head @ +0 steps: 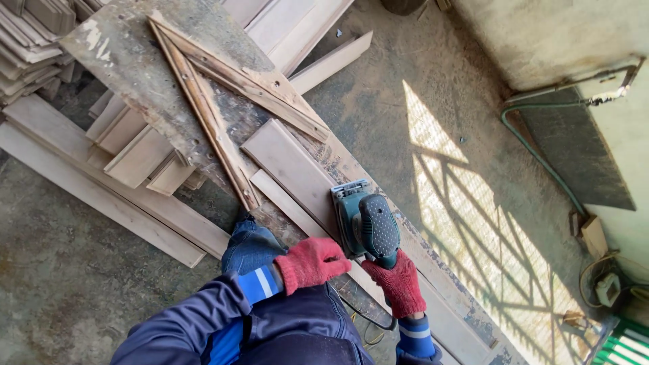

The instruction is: Sanding a wooden board using an electric orbital sander and then hand-sanding with a piece of sandpaper.

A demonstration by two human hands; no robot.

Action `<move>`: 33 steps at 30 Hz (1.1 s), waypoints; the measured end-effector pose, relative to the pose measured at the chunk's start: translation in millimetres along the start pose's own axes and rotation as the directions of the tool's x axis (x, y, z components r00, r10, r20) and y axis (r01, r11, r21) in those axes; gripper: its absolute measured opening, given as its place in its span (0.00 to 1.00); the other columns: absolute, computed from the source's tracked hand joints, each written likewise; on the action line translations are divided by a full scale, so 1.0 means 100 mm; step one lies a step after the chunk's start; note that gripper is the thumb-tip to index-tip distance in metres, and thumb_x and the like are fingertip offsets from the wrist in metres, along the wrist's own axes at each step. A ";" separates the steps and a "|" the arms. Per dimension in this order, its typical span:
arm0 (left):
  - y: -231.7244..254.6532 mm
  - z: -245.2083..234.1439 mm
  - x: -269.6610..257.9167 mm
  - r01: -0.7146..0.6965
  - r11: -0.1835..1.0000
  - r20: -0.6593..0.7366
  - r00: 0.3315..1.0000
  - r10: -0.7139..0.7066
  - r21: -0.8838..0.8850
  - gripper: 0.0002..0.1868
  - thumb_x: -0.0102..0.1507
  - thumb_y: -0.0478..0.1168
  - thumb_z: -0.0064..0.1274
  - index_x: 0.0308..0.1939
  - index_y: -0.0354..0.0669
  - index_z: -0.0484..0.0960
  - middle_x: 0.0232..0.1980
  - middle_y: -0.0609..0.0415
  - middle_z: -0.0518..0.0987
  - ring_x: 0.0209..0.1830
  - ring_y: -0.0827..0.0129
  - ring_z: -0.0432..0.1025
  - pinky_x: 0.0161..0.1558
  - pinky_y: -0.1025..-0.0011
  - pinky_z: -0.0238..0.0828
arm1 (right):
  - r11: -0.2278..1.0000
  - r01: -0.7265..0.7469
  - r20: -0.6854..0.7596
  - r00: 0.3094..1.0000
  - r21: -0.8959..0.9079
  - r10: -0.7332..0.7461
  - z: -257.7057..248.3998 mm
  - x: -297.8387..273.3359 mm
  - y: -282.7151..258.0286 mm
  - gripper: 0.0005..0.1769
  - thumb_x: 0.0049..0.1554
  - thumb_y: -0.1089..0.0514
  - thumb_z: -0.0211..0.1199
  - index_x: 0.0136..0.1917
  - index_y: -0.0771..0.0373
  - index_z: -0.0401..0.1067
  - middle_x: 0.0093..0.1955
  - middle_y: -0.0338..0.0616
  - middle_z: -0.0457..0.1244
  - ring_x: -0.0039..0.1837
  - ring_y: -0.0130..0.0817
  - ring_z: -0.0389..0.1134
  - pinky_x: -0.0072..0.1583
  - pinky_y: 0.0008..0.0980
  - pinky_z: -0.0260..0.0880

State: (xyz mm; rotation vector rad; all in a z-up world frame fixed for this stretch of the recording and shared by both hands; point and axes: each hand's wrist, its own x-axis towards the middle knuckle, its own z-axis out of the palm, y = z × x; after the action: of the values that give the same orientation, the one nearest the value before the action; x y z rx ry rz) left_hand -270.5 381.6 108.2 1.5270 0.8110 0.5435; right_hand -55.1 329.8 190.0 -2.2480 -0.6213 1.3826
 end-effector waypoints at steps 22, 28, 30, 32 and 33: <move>0.21 -0.63 0.45 0.623 0.563 0.462 0.781 -0.419 -0.543 0.20 0.58 0.56 0.61 0.43 0.48 0.76 0.26 0.58 0.72 0.27 0.72 0.66 0.45 0.56 0.74 | 0.777 0.047 0.092 0.996 -0.628 0.014 1.32 0.46 -1.76 0.27 0.40 0.38 0.76 0.30 0.64 0.75 0.25 0.50 0.66 0.33 0.38 0.70 0.44 0.36 0.70; -0.39 -0.56 0.35 0.465 0.279 0.357 0.862 -0.361 -0.840 0.52 0.55 0.57 0.75 0.75 0.52 0.60 0.61 0.59 0.75 0.44 0.71 0.76 0.61 0.32 0.67 | 0.811 0.163 0.160 0.983 -0.561 -0.086 1.62 0.62 -1.89 0.28 0.39 0.38 0.80 0.35 0.64 0.76 0.28 0.54 0.68 0.37 0.42 0.74 0.45 0.37 0.74; -0.25 -0.72 0.33 0.411 0.156 0.340 0.875 -0.345 -0.898 0.48 0.57 0.59 0.73 0.73 0.52 0.62 0.60 0.57 0.76 0.52 0.60 0.76 0.62 0.26 0.60 | 0.853 0.221 0.235 0.965 -0.472 -0.120 1.64 0.53 -1.84 0.22 0.42 0.49 0.76 0.46 0.61 0.76 0.40 0.48 0.70 0.46 0.39 0.74 0.51 0.35 0.74; -0.19 -0.83 0.34 0.349 0.034 0.319 0.888 -0.331 -0.936 0.44 0.59 0.61 0.71 0.71 0.51 0.65 0.59 0.54 0.77 0.60 0.48 0.76 0.62 0.21 0.53 | 0.887 0.273 0.303 0.939 -0.371 -0.162 1.73 0.39 -1.94 0.25 0.46 0.60 0.73 0.58 0.57 0.75 0.53 0.43 0.73 0.56 0.36 0.74 0.58 0.34 0.75; -0.19 -0.86 0.35 0.340 -0.013 0.325 0.887 -0.328 -0.940 0.37 0.60 0.62 0.69 0.65 0.56 0.69 0.56 0.55 0.81 0.59 0.49 0.77 0.62 0.22 0.55 | 0.810 0.265 0.251 0.956 -0.523 -0.151 1.81 0.30 -2.05 0.22 0.47 0.56 0.72 0.54 0.66 0.76 0.48 0.56 0.72 0.57 0.51 0.73 0.57 0.43 0.73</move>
State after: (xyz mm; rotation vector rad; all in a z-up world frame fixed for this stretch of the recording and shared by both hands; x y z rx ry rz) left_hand -316.3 464.1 95.9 -0.0625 0.4991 0.5160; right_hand -237.1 535.0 211.0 -2.3663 -1.4612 1.4549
